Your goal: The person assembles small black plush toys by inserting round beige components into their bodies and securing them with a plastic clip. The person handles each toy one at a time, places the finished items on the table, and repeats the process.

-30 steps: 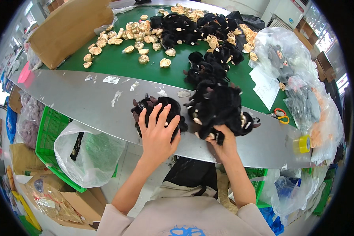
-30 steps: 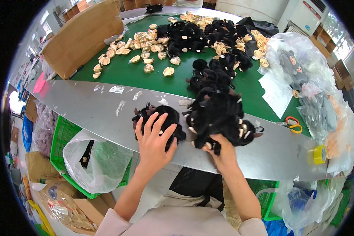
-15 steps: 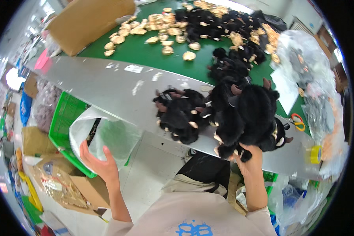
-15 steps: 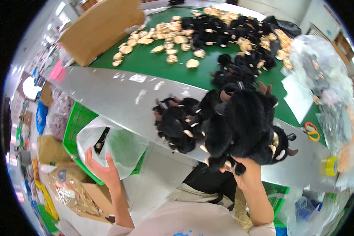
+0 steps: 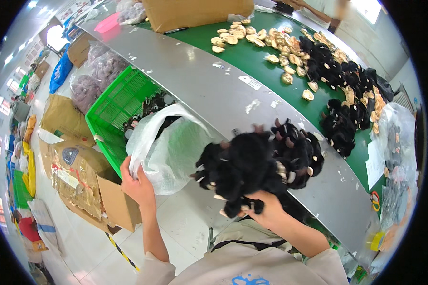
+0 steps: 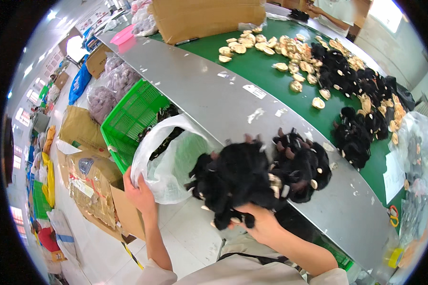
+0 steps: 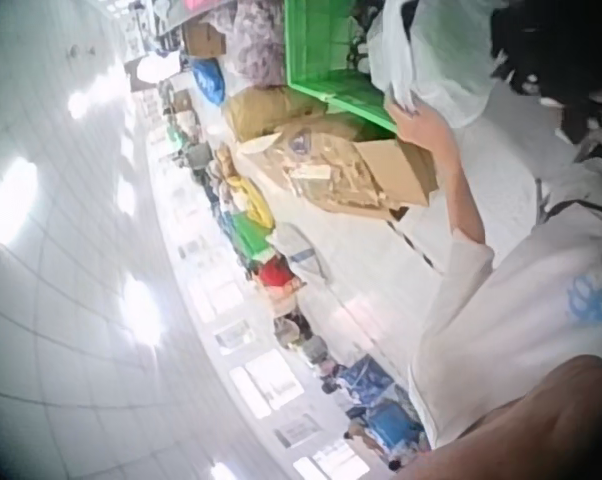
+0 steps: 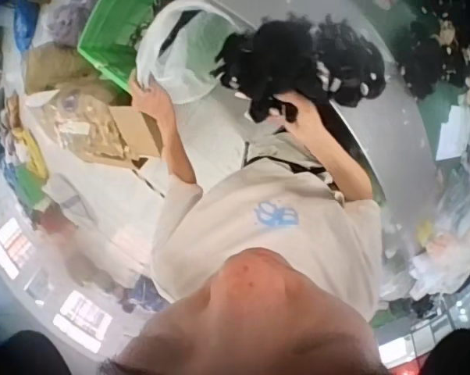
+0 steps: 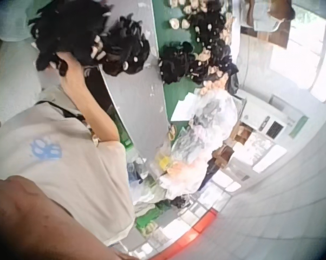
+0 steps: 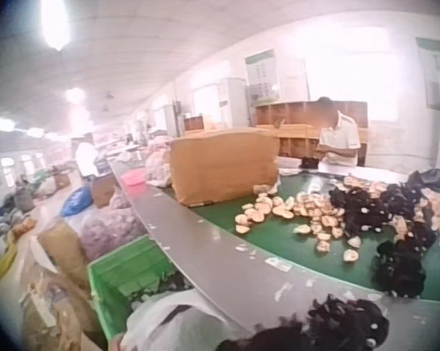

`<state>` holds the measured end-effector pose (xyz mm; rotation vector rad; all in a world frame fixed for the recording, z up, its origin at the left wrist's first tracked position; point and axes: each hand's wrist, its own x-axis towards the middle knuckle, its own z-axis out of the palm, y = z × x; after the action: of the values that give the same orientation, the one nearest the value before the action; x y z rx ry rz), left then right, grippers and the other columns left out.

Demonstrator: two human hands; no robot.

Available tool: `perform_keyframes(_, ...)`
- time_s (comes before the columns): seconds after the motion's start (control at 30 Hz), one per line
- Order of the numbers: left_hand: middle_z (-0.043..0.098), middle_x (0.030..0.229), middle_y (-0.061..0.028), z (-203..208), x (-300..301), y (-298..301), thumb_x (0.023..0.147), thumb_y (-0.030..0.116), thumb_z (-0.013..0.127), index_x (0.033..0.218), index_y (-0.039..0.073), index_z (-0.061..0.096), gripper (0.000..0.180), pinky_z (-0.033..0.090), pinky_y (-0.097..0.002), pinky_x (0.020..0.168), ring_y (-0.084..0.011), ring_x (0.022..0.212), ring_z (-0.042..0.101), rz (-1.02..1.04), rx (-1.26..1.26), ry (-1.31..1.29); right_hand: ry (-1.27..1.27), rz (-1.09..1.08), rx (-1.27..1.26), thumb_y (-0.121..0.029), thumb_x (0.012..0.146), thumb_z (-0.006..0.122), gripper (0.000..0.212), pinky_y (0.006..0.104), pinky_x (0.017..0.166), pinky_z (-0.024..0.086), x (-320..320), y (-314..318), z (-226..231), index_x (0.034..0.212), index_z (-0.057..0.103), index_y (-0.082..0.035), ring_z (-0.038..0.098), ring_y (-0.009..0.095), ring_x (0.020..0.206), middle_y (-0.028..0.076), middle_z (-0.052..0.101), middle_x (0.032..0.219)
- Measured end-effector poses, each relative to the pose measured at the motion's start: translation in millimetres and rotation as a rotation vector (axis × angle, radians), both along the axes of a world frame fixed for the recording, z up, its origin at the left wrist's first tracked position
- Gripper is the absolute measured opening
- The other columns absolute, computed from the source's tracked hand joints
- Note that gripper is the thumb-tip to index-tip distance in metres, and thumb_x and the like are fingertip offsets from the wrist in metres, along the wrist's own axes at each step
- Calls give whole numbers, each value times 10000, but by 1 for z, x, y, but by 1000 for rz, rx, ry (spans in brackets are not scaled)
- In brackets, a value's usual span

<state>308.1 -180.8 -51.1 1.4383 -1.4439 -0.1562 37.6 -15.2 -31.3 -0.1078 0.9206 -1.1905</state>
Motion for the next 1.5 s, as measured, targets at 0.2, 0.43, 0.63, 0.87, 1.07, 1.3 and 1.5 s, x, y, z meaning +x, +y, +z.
perform_keyframes(0.2, 530, 713, 48, 53, -2, -23, 1013, 269, 562, 1005, -67, 684, 358, 303, -216, 552, -43, 630, 377, -168, 144, 295, -24, 354, -62, -269, 901, 637, 299, 368, 800, 610, 131, -222, -40, 1102, 597, -52, 596, 164, 995, 50, 602, 1088)
perform_keyframes(0.43, 442, 660, 80, 69, 8, -31, 1029, 311, 535, 1098, 2, 726, 370, 225, -231, 520, -18, 591, 301, -118, 214, 522, 1264, 434, -628, -395, 880, 638, 648, 423, 959, 474, 129, -226, -52, 1367, 459, -7, 557, 405, 1153, 230, 477, 1337)
perform_keyframes(0.63, 631, 860, 50, 55, 29, -32, 1034, 321, 507, 1168, 50, 705, 361, 302, -171, 549, -1, 667, 434, -135, 195, 757, 2059, 31, -721, -232, 697, 787, 608, 476, 984, 449, -19, -67, 37, 1252, 591, -79, 538, 386, 1191, 175, 548, 1274)
perform_keyframes(0.87, 562, 1345, -117, 49, -3, -34, 1006, 310, 520, 1324, 3, 563, 444, 413, -361, 1054, -235, 1230, 530, -347, 306, 1054, 2073, 174, -98, -439, 536, 906, 1203, 530, 1101, 326, -133, -3, 38, 1520, 290, -121, 323, 459, 1375, 262, 297, 1494)
perform_keyframes(1.07, 548, 1352, -140, 46, -1, -43, 1016, 307, 497, 1283, -8, 598, 426, 393, -390, 1066, -263, 1241, 512, -414, 246, 943, 2130, 567, -74, -581, 567, 840, 1148, 569, 1022, 412, -146, -58, 49, 1514, 318, -195, 349, 484, 1360, 302, 290, 1490)
perform_keyframes(1.3, 568, 1324, -126, 40, -2, -36, 1023, 290, 477, 1273, -21, 602, 418, 386, -367, 1065, -241, 1222, 522, -435, 269, 989, 2137, 160, -279, -209, 547, 880, 891, 525, 887, 459, -103, -95, 1, 1336, 470, -159, 480, 427, 1174, 215, 483, 1267)
perform_keyframes(1.5, 618, 1250, -99, 27, -5, -41, 1023, 256, 490, 1236, -24, 630, 379, 409, -316, 1022, -192, 1152, 562, -458, 177, 885, 2204, 99, -413, -51, 565, 780, 690, 431, 760, 518, -92, -97, -8, 1205, 534, -133, 586, 376, 972, 148, 577, 1060)
